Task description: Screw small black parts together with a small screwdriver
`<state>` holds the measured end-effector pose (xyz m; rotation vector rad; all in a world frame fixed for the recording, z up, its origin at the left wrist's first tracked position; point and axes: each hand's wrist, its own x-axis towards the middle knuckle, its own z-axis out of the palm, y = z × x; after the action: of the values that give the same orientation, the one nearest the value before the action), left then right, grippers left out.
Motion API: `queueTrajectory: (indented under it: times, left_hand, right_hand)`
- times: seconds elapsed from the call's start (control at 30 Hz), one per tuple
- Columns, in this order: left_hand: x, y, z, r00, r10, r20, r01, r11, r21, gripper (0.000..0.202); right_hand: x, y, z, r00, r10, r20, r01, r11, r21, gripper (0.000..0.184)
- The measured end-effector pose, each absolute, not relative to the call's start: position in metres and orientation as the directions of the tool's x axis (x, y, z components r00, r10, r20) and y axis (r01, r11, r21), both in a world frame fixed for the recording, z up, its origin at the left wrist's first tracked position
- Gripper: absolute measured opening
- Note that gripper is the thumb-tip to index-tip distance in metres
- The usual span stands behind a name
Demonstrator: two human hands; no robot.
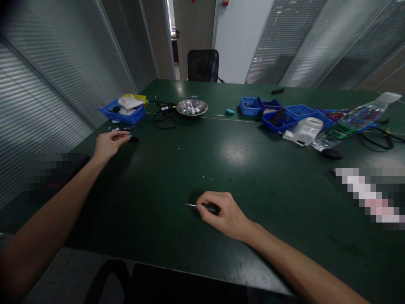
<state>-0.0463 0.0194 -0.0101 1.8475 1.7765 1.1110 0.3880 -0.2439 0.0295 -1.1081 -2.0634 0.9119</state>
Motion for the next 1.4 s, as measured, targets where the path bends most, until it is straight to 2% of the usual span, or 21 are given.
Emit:
queueTrajectory:
  times: [0.37,0.53,1.2,1.4]
  left_hand:
    - [-0.039,0.018,-0.006,0.033,0.936,0.352,0.793,-0.239,0.561,0.027]
    - [-0.038,0.017,-0.009,-0.015,0.950,0.311,0.797,-0.177,0.578,0.032]
    - [-0.044,0.020,-0.012,-0.028,0.959,0.281,0.787,-0.153,0.598,0.034]
    - [-0.041,0.029,-0.014,-0.103,0.978,0.181,0.663,-0.069,0.745,0.032]
  right_hand:
    - [0.388,-0.243,0.028,-0.461,0.865,0.198,0.444,0.418,-0.793,0.018]
    - [0.387,-0.243,0.028,-0.455,0.868,0.198,0.453,0.417,-0.788,0.016]
    - [0.388,-0.243,0.026,-0.460,0.867,0.189,0.456,0.414,-0.788,0.018]
    - [0.387,-0.243,0.028,-0.457,0.866,0.205,0.458,0.426,-0.780,0.018]
